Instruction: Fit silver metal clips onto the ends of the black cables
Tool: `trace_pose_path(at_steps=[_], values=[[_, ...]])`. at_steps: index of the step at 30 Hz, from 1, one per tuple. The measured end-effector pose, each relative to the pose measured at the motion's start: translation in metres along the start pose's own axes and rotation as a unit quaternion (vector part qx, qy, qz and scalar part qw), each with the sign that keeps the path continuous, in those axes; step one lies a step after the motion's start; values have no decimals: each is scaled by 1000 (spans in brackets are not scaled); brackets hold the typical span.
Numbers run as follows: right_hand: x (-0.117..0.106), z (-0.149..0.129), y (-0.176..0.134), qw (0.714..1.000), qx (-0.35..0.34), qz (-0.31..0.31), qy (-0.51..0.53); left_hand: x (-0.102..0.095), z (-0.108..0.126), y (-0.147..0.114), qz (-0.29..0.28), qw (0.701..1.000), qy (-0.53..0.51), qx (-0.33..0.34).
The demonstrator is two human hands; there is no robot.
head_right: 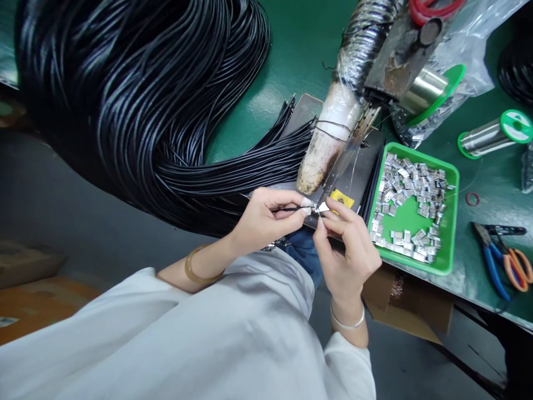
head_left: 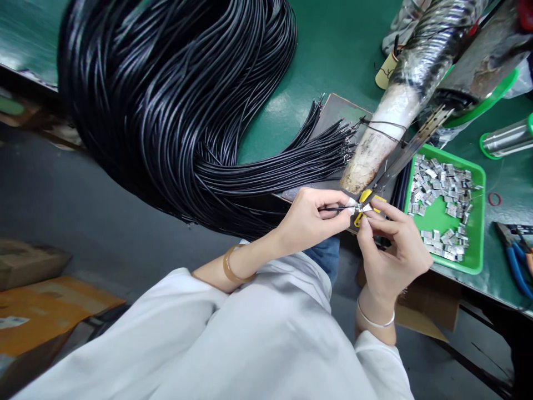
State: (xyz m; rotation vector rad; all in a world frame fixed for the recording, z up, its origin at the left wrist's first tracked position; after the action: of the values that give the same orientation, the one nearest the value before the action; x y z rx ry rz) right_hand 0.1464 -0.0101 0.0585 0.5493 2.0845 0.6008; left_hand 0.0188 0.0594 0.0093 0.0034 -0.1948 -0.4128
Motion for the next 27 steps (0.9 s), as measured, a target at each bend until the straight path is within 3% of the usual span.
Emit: trace_pose_path(at_steps=[15, 27], values=[[-2, -7, -6, 997, -43, 19, -60, 1, 1, -1, -9, 1000, 10, -1], [-3, -5, -5, 998, -28, 22, -47, 1, 2, -1, -12, 1000, 15, 1]])
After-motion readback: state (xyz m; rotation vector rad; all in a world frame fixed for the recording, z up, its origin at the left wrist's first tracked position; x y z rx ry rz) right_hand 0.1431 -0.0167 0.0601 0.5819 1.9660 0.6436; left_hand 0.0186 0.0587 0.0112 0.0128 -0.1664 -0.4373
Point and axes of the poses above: each hand's wrist, its own y-axis towards the middle knuckle, its own x-axis out of the palm, z = x × y, the point moved 7 cm from there along y, towards the middle knuckle, and after that the axes turned 8 degrees about -y, right-handed, at the moved point
